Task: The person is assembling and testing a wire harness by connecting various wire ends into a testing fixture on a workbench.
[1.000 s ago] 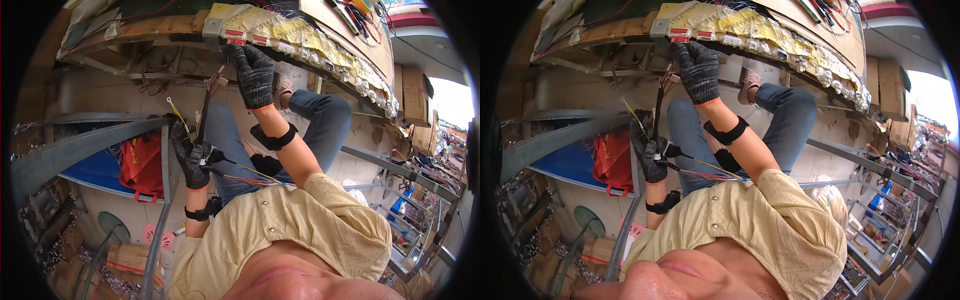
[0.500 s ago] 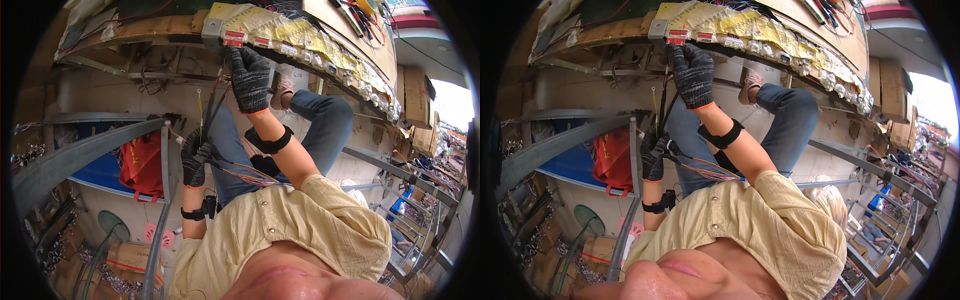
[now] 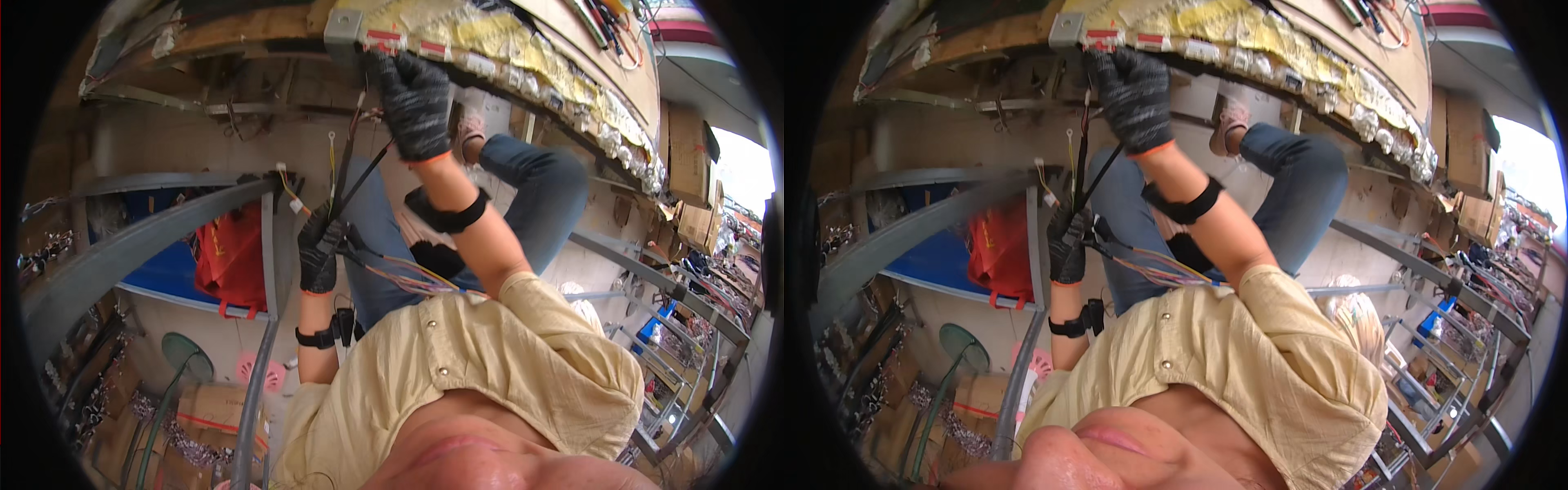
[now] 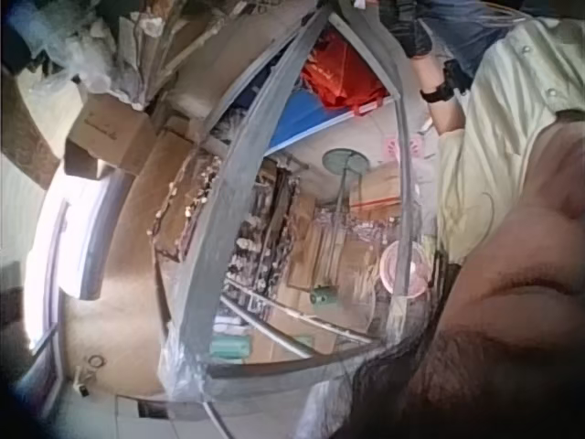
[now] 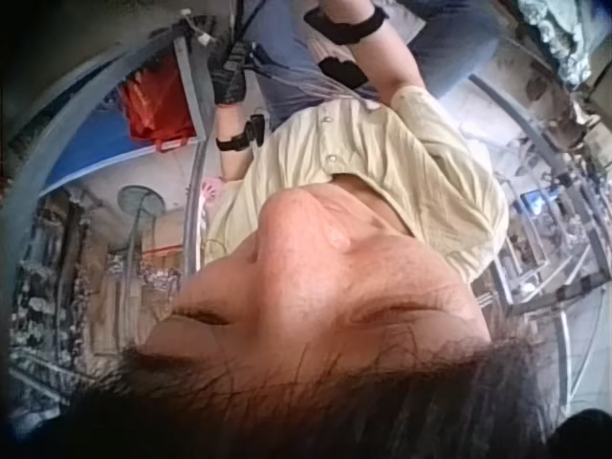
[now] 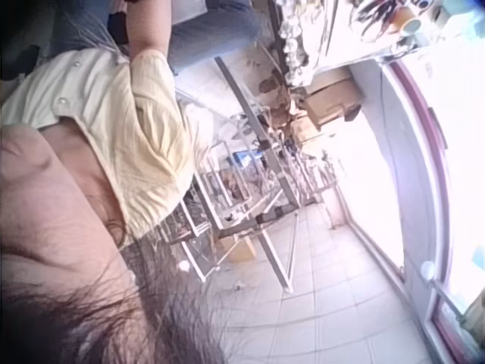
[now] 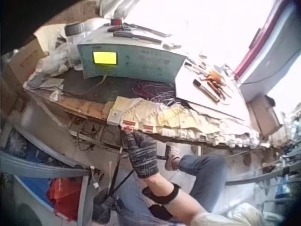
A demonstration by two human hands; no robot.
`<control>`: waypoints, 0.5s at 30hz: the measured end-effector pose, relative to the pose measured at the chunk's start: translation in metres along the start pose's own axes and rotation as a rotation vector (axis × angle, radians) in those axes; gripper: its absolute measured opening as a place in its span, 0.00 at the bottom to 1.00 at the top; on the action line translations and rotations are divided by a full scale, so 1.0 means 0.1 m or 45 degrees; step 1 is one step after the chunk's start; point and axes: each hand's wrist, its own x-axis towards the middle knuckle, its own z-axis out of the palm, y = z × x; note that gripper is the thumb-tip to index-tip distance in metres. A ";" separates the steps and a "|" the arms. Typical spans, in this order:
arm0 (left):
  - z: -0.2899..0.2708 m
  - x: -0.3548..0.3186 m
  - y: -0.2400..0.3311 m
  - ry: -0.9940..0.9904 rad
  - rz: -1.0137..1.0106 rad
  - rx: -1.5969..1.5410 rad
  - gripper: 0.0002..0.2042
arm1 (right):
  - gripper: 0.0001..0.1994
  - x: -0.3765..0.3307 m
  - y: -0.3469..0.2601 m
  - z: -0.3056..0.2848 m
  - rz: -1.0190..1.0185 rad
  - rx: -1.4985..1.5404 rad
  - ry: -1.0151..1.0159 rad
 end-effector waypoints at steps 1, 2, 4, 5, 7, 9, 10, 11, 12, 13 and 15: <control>-0.06 -0.06 -0.05 0.013 -0.015 0.008 0.17 | 0.10 0.06 0.07 -0.10 -0.132 -0.065 -0.100; -0.13 -0.06 -0.14 0.058 0.011 0.030 0.17 | 0.10 0.03 0.02 -0.21 0.065 -0.069 -0.214; -0.17 -0.10 -0.22 0.092 0.037 0.053 0.16 | 0.09 -0.05 0.25 -0.56 -1.002 -0.932 -0.294; -0.10 -0.11 -0.21 0.110 0.043 0.139 0.15 | 0.09 -0.12 0.31 -0.61 -1.004 -0.936 -0.288; -0.03 -0.09 -0.24 0.124 0.051 0.223 0.15 | 0.10 -0.31 0.36 -0.70 -0.815 -0.801 -0.455; -0.04 -0.12 -0.30 0.103 0.092 0.191 0.16 | 0.11 -0.47 0.27 -0.61 -0.452 -0.545 -0.371; 0.03 -0.11 -0.27 0.102 0.088 0.193 0.16 | 0.12 -0.51 0.23 -0.58 -0.098 -0.293 -0.284; 0.11 -0.09 -0.22 0.046 0.140 0.233 0.15 | 0.11 -0.49 0.16 -0.59 -0.060 -0.377 -0.264; 0.19 -0.08 -0.20 -0.011 0.193 0.272 0.15 | 0.11 -0.49 0.12 -0.60 -0.057 -0.377 -0.262; 0.22 -0.06 -0.22 -0.014 0.197 0.274 0.15 | 0.11 -0.46 0.09 -0.60 -0.129 -0.376 -0.216; 0.29 -0.02 -0.26 0.011 0.134 0.266 0.15 | 0.11 -0.42 0.06 -0.56 -0.205 -0.374 -0.164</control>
